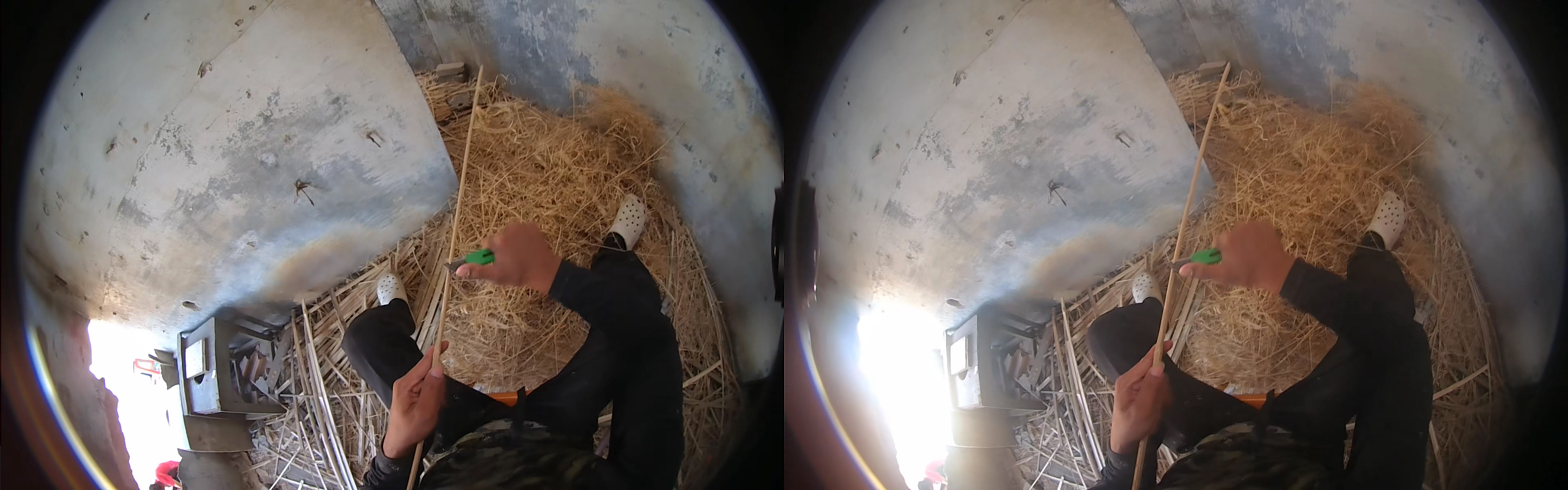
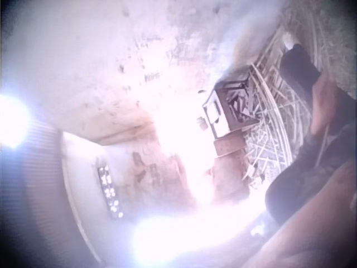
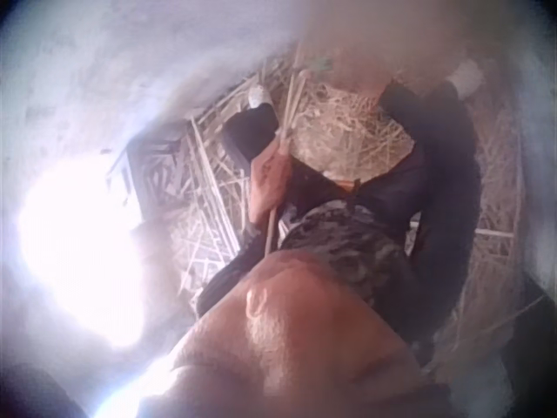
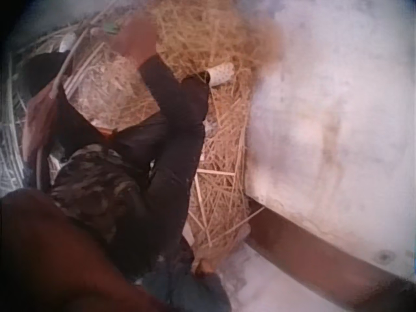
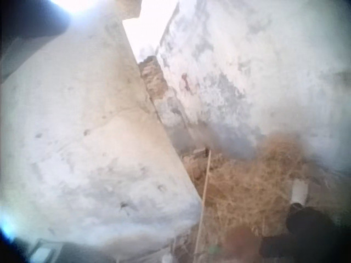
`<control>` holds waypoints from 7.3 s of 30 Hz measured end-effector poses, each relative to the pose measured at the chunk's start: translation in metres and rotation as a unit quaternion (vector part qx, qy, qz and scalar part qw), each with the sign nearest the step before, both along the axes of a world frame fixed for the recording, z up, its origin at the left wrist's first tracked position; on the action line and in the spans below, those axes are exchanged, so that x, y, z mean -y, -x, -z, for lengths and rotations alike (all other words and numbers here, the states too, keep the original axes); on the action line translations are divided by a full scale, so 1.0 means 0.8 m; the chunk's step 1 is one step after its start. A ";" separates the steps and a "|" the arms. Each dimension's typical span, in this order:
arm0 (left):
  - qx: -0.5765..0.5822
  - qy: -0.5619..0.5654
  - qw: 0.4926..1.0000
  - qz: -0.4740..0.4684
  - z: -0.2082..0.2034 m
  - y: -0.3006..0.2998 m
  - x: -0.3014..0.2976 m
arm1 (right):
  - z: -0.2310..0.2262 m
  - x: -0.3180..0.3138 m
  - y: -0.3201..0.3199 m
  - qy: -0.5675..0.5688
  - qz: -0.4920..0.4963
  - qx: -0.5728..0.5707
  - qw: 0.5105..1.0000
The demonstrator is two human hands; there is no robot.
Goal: The person sits on a hay-covered floor and uses a green-handled knife to peel the bark off a long, thin wooden stick. They hold the stick with their left hand and scrape the knife along its length with their right hand, removing the outer layer.
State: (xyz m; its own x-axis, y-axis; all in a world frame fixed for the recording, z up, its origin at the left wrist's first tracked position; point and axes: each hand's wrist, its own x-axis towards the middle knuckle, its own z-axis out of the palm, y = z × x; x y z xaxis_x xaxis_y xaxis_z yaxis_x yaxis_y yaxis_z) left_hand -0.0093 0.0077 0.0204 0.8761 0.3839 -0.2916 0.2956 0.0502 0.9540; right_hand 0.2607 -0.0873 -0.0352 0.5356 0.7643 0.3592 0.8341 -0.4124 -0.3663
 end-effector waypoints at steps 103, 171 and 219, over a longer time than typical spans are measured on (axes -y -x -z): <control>0.077 0.372 0.925 0.003 0.010 0.007 0.002 | -0.013 0.033 0.040 0.001 -0.076 0.029 0.997; 0.078 0.327 0.941 0.031 0.018 0.036 0.005 | -0.012 0.022 0.038 -0.077 -0.063 0.046 0.994; 0.052 0.259 0.962 0.061 -0.007 0.022 0.013 | 0.000 0.026 -0.073 -0.066 0.082 0.091 0.990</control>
